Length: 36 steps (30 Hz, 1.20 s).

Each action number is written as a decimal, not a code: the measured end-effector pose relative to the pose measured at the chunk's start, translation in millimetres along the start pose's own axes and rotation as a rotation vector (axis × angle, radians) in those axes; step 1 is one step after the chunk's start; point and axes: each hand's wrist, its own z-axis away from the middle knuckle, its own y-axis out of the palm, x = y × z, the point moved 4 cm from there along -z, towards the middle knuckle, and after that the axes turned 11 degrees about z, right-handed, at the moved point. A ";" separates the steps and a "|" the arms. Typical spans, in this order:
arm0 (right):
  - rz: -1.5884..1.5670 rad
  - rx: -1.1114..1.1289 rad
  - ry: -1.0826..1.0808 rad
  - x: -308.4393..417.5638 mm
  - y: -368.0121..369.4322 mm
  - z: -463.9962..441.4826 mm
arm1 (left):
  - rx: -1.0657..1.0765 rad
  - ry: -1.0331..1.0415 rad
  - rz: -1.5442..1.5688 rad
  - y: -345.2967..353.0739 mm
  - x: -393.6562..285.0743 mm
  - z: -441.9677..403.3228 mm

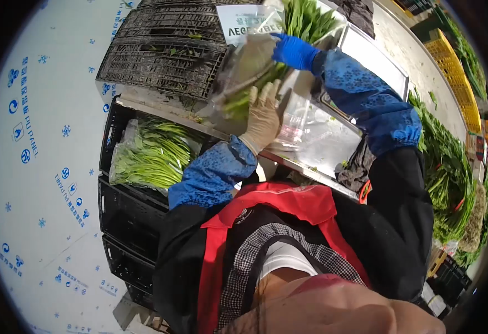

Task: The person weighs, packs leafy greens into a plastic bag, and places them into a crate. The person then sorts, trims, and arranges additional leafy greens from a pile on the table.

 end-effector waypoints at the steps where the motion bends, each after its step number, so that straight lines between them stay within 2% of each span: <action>1: -0.011 0.011 0.010 -2.9 -11.0 5.9 | 0.105 0.078 0.155 13.6 -4.4 10.5; 3: 0.050 -0.111 0.084 -12.4 -40.7 18.7 | 0.316 0.235 0.463 36.5 -12.3 27.2; 4: 0.036 -0.099 0.098 -10.2 -66.9 27.2 | 0.333 0.242 0.478 42.7 -8.6 26.6; 6: 0.009 0.197 0.379 -6.0 -113.7 47.2 | 1.165 -0.363 0.405 89.9 29.1 35.0; 8: -0.130 0.200 0.488 7.7 -112.1 81.8 | 0.442 -0.054 0.184 96.1 54.3 19.4; 10: -0.331 0.098 0.673 27.1 -114.7 123.2 | 0.607 -0.099 0.091 92.0 78.7 3.9; 11: -0.394 0.000 0.760 40.1 -121.6 141.7 | 0.778 -0.094 -0.017 109.0 98.9 0.5; 12: -0.417 0.085 0.824 54.4 -125.5 159.9 | 0.944 -0.085 -0.131 125.5 117.4 -1.0; 13: -0.438 0.169 0.885 69.5 -130.6 176.7 | 0.946 -0.072 -0.129 132.1 128.4 -2.3; 15: -0.586 0.223 1.069 107.8 -141.0 204.8 | 0.481 0.026 -0.035 130.2 140.8 -8.7; 16: -0.644 0.176 1.105 125.5 -155.6 208.6 | 0.245 0.070 0.014 123.8 139.7 -11.2; 17: -0.704 0.126 1.141 141.6 -166.1 211.6 | 0.249 0.075 0.018 122.2 135.2 -11.2; 19: -0.866 0.280 1.213 192.5 -137.2 245.4 | 0.189 0.110 0.021 107.1 114.3 -19.1; 20: -0.867 0.282 1.219 206.2 -144.1 241.2 | 0.161 0.127 0.023 96.9 100.9 -21.3; 21: -0.994 0.167 1.297 218.4 -155.7 234.6 | 0.162 0.133 0.028 86.4 85.5 -19.7; 22: -1.116 0.044 1.368 227.3 -163.1 232.4 | 0.369 0.053 0.205 80.5 68.7 -14.6; 23: -1.113 0.044 1.373 236.4 -164.5 233.6 | 0.577 -0.030 0.381 79.3 53.0 -6.5; 25: -1.221 0.062 1.437 254.2 -160.5 238.0 | 0.651 -0.107 0.573 99.9 34.4 26.2; 31: -1.252 0.166 1.433 259.0 -174.9 242.6 | 0.423 -0.196 0.599 118.7 30.7 62.2; 33: -1.203 0.213 1.347 268.6 -160.8 253.3 | 0.357 -0.217 0.615 121.5 33.5 63.9; 36: -1.169 0.215 1.272 273.0 -152.5 258.6 | 0.428 -0.285 0.681 133.6 41.8 60.7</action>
